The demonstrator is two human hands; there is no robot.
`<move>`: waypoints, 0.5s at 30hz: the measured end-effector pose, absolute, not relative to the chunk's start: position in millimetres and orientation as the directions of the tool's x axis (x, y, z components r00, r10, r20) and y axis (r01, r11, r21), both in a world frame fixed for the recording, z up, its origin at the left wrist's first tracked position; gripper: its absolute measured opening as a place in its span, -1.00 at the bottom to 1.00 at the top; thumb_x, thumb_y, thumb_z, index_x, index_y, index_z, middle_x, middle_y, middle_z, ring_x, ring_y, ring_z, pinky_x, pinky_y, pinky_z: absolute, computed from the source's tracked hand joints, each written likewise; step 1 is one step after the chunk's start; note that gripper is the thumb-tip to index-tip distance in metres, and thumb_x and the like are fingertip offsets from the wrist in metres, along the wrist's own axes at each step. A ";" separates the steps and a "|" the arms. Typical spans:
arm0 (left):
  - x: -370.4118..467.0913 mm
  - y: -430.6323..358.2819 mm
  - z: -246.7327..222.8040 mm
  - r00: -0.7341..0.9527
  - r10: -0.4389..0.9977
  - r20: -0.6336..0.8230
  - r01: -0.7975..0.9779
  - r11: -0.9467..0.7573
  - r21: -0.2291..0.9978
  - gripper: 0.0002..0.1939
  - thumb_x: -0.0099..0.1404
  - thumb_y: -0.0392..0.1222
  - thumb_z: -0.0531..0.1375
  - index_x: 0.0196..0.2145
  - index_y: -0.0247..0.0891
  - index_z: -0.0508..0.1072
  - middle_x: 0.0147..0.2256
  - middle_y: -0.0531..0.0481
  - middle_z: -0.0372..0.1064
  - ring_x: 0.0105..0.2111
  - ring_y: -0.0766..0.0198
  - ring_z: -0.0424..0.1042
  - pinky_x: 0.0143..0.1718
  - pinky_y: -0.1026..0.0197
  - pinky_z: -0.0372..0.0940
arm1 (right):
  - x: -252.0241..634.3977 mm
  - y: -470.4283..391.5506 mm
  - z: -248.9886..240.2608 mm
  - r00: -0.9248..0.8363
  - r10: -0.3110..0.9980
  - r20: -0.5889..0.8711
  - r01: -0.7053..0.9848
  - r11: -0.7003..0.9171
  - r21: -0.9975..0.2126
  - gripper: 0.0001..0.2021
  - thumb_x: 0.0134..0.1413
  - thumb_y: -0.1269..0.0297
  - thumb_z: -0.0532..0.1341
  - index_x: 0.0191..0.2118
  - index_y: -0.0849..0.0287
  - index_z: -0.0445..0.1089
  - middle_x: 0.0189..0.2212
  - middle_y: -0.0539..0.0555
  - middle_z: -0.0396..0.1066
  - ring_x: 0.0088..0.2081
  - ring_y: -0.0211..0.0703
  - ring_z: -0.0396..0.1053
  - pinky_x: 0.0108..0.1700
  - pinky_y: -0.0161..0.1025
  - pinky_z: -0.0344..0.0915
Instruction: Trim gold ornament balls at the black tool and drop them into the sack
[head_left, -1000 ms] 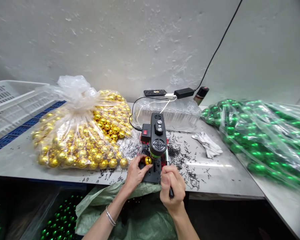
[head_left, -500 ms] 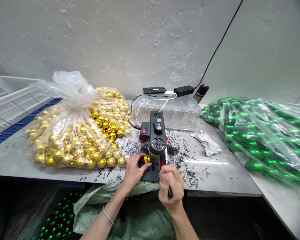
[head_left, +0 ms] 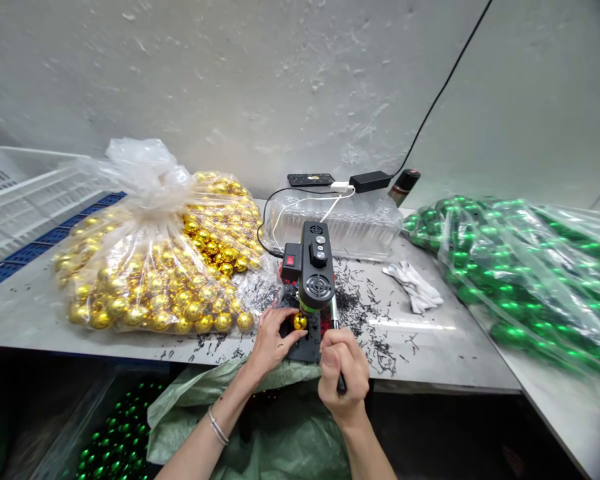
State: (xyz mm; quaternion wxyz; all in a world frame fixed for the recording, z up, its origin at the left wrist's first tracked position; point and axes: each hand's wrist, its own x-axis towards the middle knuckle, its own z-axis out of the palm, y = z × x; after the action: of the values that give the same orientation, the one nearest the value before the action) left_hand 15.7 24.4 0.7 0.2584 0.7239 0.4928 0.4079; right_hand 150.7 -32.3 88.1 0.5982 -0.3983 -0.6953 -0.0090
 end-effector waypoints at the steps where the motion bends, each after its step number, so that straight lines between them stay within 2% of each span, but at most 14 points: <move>1: 15.8 24.4 0.6 0.174 0.928 0.330 0.499 -0.372 0.783 -0.70 0.24 -0.07 0.29 -0.08 -0.17 0.49 -0.12 -0.10 0.53 -0.06 0.04 0.45 0.20 -0.16 0.11 | 150.6 -32.4 88.2 0.031 0.543 0.839 0.566 0.682 -0.463 -0.77 0.16 0.57 0.02 -0.46 0.13 0.14 -0.50 0.01 0.20 -0.44 -0.25 0.19 -0.44 -0.28 0.17; 5: 15.9 24.2 1.2 0.153 0.933 0.326 0.493 -0.358 0.793 -0.70 0.26 -0.04 0.27 -0.08 -0.16 0.51 -0.15 -0.09 0.53 -0.08 0.05 0.44 0.17 -0.13 0.14 | 150.2 -32.1 87.3 0.027 0.539 0.842 0.577 0.679 -0.453 -0.77 0.18 0.55 0.01 -0.46 0.13 0.13 -0.51 0.01 0.19 -0.44 -0.25 0.19 -0.43 -0.28 0.17; 11: 14.9 24.7 1.1 0.172 0.937 0.303 0.476 -0.348 0.808 -0.70 0.23 0.00 0.30 -0.11 -0.14 0.54 -0.16 -0.08 0.53 -0.11 0.05 0.43 0.07 -0.06 0.21 | 149.9 -29.8 72.1 0.027 0.496 0.868 0.637 0.660 -0.397 -0.76 0.24 0.48 -0.04 -0.45 0.12 0.16 -0.50 0.00 0.25 -0.45 -0.25 0.26 -0.27 -0.19 0.33; 15: 15.0 24.8 -0.6 0.169 0.936 0.308 0.459 -0.351 0.816 -0.69 0.23 -0.01 0.31 -0.10 -0.14 0.54 -0.15 -0.09 0.53 -0.10 0.05 0.44 0.04 -0.04 0.22 | 150.6 -26.6 53.2 0.042 0.448 0.893 0.638 0.676 -0.369 -0.73 0.29 0.42 -0.06 -0.47 0.13 0.16 -0.49 0.00 0.25 -0.46 -0.27 0.26 -0.26 -0.18 0.35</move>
State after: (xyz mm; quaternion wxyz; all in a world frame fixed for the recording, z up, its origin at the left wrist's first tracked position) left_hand 15.0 24.8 -0.6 0.2868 0.7087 0.4922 0.4162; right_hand 150.6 -26.6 53.2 0.6041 -0.3949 -0.6877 -0.0784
